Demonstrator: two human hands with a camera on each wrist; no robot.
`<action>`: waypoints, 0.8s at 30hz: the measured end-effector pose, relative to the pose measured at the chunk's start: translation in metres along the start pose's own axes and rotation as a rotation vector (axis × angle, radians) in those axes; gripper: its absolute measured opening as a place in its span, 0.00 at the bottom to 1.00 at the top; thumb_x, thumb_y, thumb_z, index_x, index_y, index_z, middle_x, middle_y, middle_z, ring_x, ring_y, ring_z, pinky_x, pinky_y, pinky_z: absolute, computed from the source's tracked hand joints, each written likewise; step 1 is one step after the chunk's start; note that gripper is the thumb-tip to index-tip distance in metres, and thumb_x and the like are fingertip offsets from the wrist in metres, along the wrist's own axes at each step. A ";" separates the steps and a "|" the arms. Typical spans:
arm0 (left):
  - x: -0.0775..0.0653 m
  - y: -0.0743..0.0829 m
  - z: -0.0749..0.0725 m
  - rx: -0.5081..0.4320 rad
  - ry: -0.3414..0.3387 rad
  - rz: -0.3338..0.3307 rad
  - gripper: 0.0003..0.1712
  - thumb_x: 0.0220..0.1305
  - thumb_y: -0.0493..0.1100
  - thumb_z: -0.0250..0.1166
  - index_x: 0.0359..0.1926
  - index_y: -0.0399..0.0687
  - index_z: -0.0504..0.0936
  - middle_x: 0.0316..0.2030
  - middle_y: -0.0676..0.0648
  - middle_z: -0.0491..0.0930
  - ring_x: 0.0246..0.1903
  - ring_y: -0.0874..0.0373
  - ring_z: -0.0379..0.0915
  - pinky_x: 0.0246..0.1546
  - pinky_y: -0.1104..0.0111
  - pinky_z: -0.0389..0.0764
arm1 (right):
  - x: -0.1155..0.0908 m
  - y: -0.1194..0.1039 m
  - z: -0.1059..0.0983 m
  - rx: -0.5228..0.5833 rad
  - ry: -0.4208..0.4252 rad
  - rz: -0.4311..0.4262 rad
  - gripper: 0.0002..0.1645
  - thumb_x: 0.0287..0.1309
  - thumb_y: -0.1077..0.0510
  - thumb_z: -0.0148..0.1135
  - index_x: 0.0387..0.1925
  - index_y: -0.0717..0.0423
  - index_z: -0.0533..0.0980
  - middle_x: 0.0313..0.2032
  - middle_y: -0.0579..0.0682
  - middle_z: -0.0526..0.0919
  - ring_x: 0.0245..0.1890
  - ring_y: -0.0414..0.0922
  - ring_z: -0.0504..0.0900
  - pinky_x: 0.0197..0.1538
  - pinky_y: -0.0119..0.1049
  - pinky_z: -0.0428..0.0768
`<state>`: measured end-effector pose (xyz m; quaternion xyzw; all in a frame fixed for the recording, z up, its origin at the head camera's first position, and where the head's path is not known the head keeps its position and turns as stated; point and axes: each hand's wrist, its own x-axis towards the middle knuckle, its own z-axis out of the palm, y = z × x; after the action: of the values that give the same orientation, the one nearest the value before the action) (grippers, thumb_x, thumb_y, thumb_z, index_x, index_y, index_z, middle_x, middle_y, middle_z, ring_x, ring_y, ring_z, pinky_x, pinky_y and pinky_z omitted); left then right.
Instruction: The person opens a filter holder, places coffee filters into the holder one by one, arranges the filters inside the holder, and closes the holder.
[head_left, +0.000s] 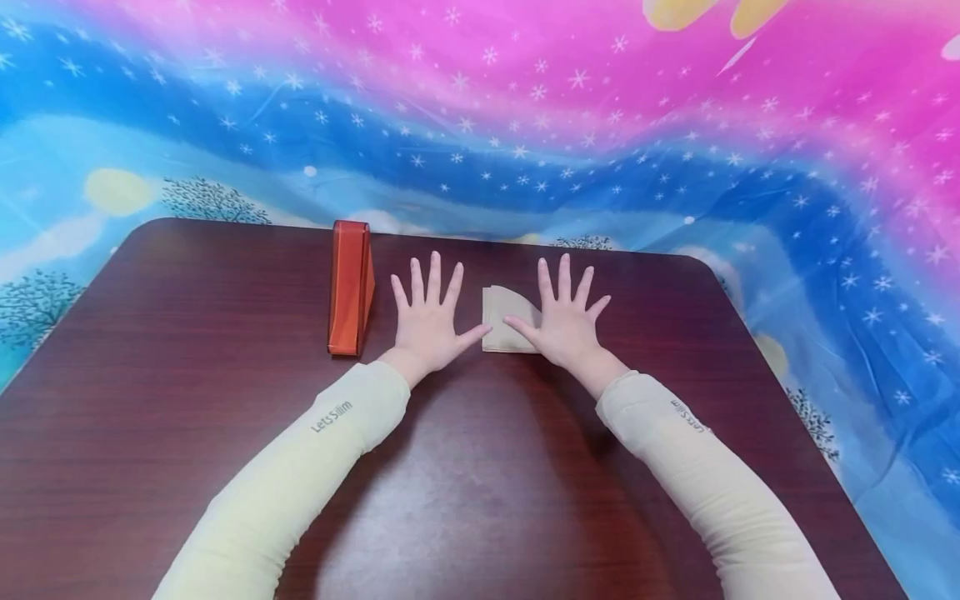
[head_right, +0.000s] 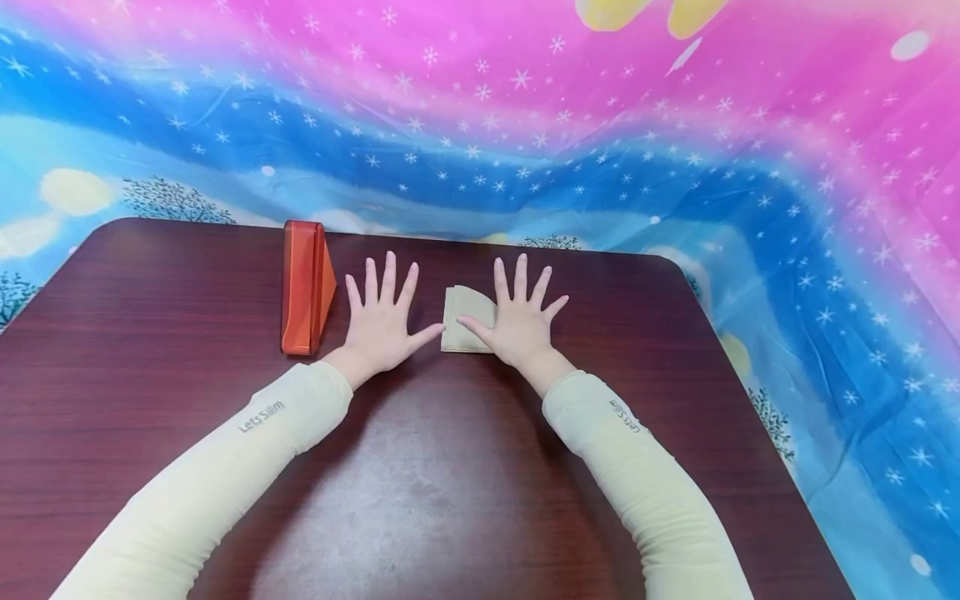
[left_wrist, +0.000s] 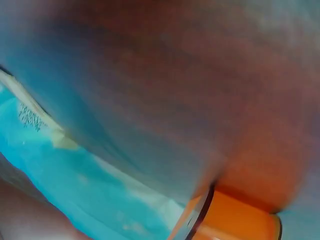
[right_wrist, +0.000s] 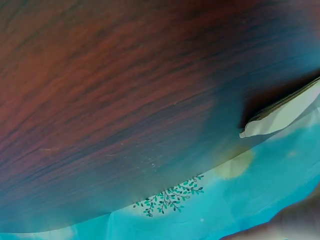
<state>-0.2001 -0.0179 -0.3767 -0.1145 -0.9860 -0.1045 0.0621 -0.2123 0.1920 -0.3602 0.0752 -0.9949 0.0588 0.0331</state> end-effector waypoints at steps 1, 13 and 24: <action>0.001 -0.001 -0.002 -0.007 0.010 -0.003 0.57 0.55 0.78 0.45 0.74 0.56 0.33 0.73 0.40 0.27 0.71 0.37 0.19 0.66 0.38 0.29 | 0.000 0.000 0.000 -0.003 -0.001 -0.001 0.60 0.52 0.23 0.46 0.73 0.44 0.30 0.73 0.57 0.26 0.69 0.69 0.24 0.58 0.78 0.38; 0.012 -0.017 -0.038 -0.071 0.096 -0.063 0.56 0.57 0.77 0.44 0.73 0.54 0.30 0.73 0.40 0.25 0.71 0.37 0.17 0.65 0.37 0.27 | 0.000 0.000 -0.002 0.020 0.002 0.014 0.61 0.51 0.23 0.47 0.73 0.43 0.31 0.73 0.58 0.30 0.69 0.68 0.26 0.59 0.77 0.38; 0.019 -0.049 -0.070 -0.121 0.132 -0.170 0.56 0.61 0.74 0.38 0.71 0.45 0.23 0.71 0.39 0.19 0.70 0.38 0.13 0.65 0.38 0.27 | -0.003 -0.004 -0.005 0.027 -0.005 0.009 0.60 0.51 0.22 0.46 0.73 0.41 0.29 0.74 0.56 0.31 0.70 0.67 0.27 0.60 0.76 0.38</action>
<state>-0.2235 -0.0758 -0.3152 -0.0269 -0.9778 -0.1760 0.1106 -0.2085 0.1889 -0.3554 0.0713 -0.9944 0.0720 0.0294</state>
